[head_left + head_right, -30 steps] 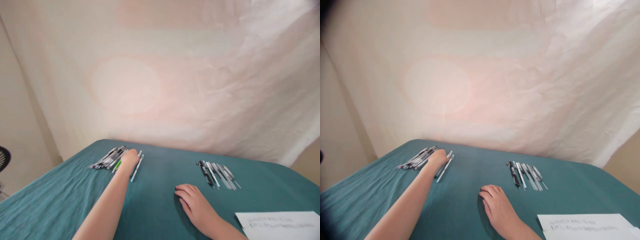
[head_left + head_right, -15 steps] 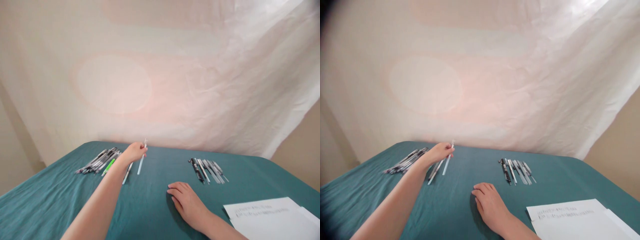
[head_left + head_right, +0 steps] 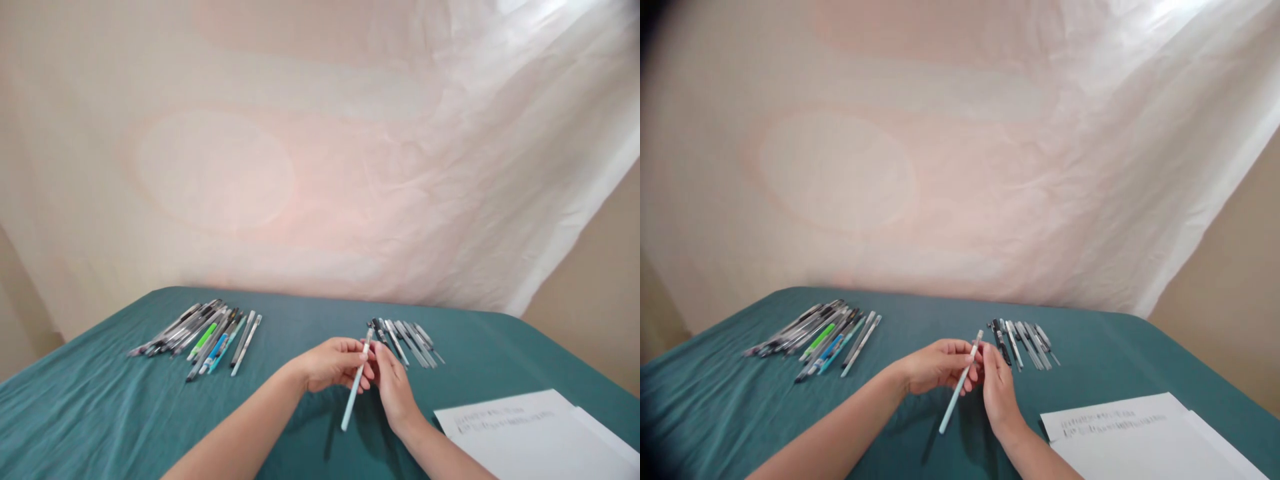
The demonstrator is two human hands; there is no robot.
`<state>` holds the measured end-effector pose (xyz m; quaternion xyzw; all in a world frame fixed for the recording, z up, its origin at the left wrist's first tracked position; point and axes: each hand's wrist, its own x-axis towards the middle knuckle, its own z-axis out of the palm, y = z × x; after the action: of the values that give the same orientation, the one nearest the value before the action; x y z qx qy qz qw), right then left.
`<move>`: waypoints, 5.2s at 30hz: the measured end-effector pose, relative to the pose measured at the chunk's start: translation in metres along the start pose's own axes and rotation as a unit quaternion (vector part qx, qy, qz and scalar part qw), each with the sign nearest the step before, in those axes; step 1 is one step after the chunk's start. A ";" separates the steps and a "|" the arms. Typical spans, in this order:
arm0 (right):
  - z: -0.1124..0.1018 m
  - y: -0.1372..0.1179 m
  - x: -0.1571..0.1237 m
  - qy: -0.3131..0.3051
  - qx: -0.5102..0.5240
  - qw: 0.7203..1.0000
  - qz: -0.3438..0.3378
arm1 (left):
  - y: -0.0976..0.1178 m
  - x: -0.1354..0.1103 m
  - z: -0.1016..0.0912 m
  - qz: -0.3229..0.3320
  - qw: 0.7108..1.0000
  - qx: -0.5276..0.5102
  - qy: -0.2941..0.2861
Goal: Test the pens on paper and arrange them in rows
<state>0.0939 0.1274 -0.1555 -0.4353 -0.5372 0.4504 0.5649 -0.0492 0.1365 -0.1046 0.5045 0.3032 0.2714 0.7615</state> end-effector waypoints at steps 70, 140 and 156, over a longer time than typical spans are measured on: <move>-0.032 0.023 0.159 -0.151 -0.540 0.824 -0.086 | -0.038 0.025 -0.007 0.031 0.954 -0.257 0.149; -0.010 0.003 0.016 -0.260 -0.115 0.957 0.066 | -0.037 0.027 -0.024 0.196 0.909 -0.264 0.257; -0.009 0.000 0.015 -0.245 -0.125 0.960 0.057 | -0.036 0.026 -0.023 0.205 0.905 -0.269 0.259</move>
<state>0.1036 0.1419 -0.1530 -0.4089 -0.6851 0.5042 0.3305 -0.0452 0.1568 -0.1498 0.2433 0.2949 0.6140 0.6905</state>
